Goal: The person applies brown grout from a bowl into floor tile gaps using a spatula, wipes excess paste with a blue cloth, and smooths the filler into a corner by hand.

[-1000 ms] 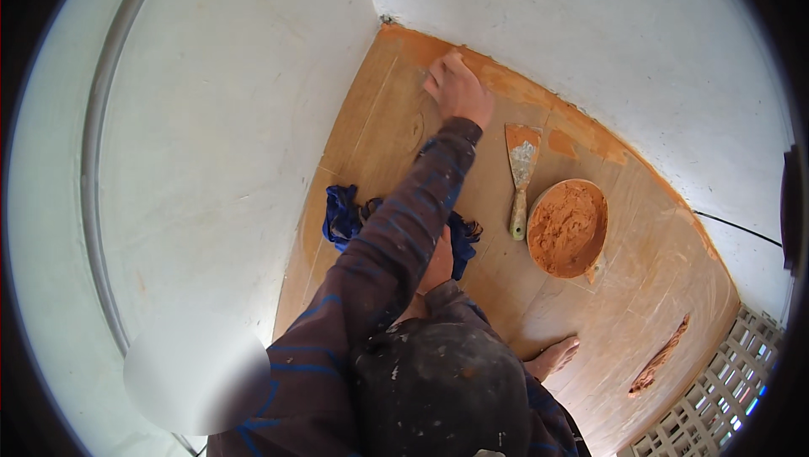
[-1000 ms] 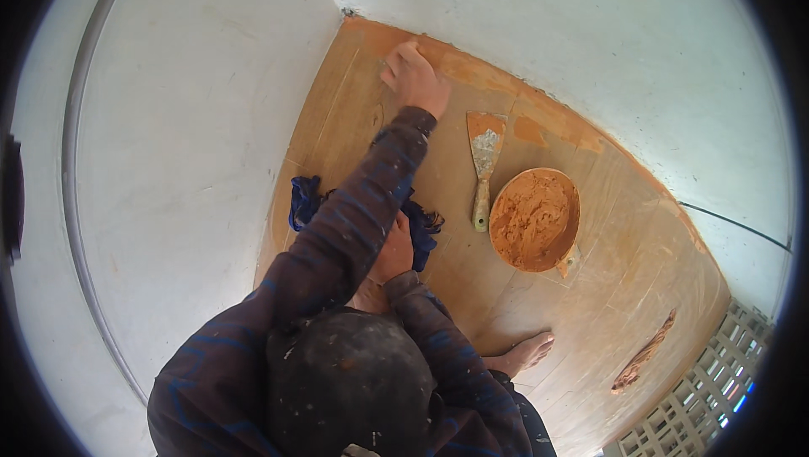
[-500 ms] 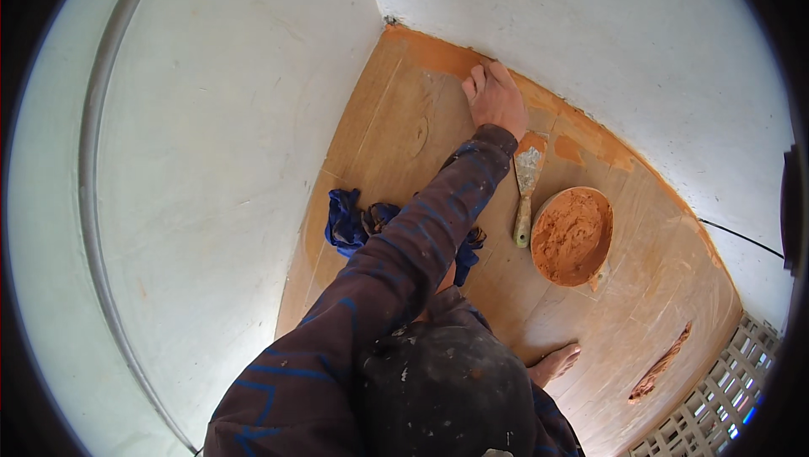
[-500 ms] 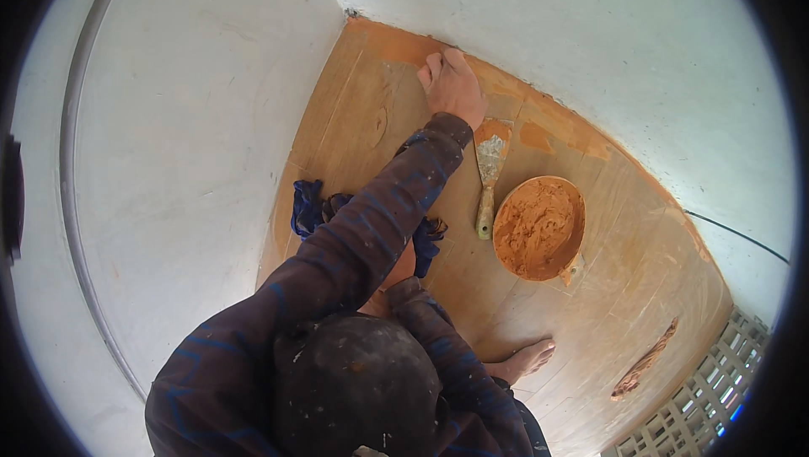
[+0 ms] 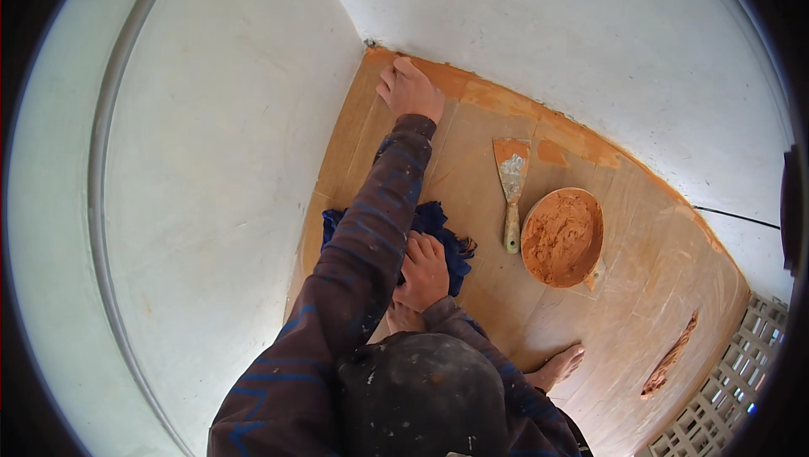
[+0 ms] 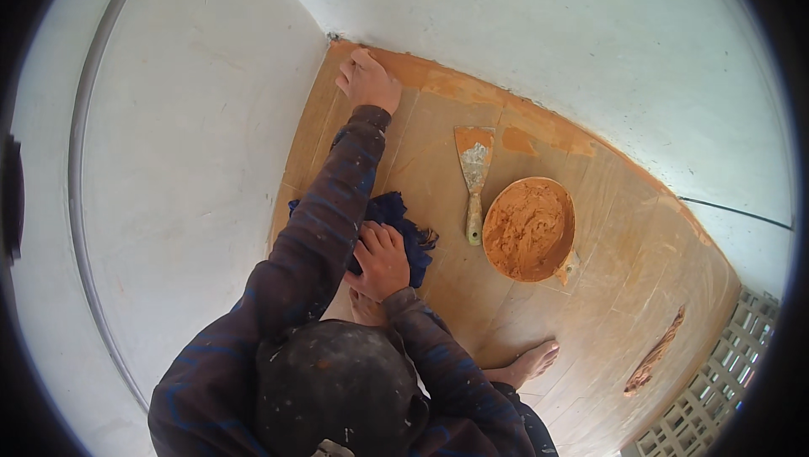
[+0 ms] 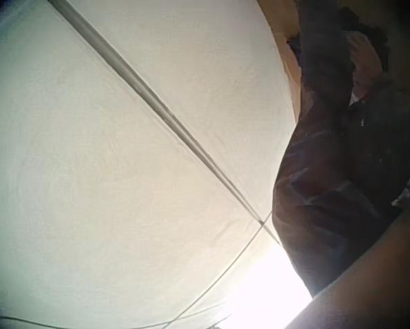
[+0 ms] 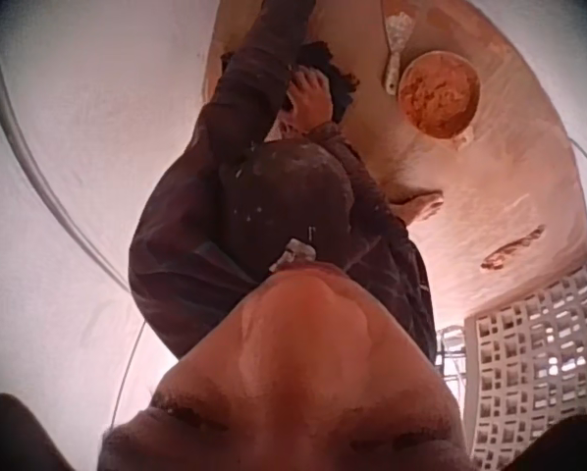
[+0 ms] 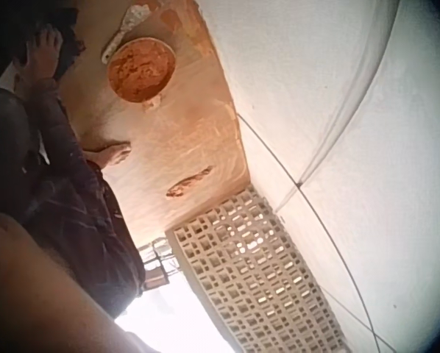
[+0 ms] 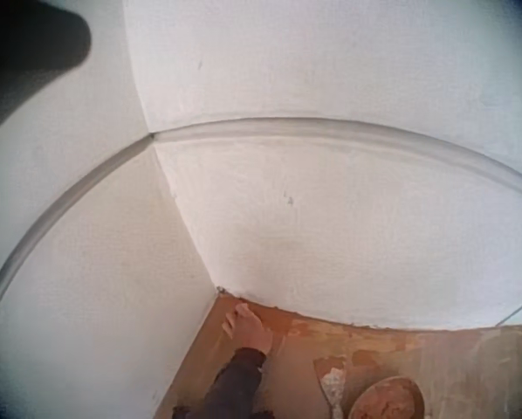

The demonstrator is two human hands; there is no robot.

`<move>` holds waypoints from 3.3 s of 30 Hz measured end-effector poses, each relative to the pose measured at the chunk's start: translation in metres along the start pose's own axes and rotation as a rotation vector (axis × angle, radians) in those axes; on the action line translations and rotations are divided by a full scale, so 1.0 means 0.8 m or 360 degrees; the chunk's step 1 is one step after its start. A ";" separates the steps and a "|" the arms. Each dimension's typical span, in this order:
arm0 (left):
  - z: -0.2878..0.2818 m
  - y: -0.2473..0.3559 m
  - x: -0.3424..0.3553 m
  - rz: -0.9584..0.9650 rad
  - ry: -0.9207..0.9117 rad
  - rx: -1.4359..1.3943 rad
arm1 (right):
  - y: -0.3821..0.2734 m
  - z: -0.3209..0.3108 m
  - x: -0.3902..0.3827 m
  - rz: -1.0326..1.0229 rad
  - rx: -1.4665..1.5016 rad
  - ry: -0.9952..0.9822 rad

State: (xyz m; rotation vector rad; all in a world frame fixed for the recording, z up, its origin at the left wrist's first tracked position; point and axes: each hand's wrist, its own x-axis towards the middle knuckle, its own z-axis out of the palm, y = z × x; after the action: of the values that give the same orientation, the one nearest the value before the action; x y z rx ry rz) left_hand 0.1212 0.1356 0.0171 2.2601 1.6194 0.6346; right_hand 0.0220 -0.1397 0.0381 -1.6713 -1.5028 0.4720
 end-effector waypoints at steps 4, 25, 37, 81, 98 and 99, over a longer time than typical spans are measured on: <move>0.017 0.012 -0.006 0.0071 -0.0092 0.0142 | 0.002 0.005 -0.005 0.0007 -0.0004 -0.0041; 0.014 0.130 -0.103 0.0511 -0.0487 -0.0424 | 0.007 -0.006 -0.017 0.0320 0.0264 0.0099; 0.031 0.053 -0.069 0.0537 -0.0283 0.0183 | 0.001 0.010 -0.009 0.0001 0.0000 -0.0001; 0.020 0.046 -0.064 0.0786 -0.0247 0.0088 | -0.003 -0.005 0.000 -0.0005 0.0006 -0.0034; -0.086 0.118 -0.296 0.1909 -0.1395 -0.0393 | 0.091 -0.193 -0.314 0.2465 -0.0490 0.1074; -0.081 0.119 -0.303 0.1932 -0.1402 -0.0405 | 0.092 -0.213 -0.345 0.2686 -0.0474 0.1094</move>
State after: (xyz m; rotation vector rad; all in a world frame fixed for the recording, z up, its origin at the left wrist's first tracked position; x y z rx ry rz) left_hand 0.1000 -0.1259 0.0739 2.5200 -0.2855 -0.0245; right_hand 0.1347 -0.4522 0.0161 -2.6347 0.6184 0.3853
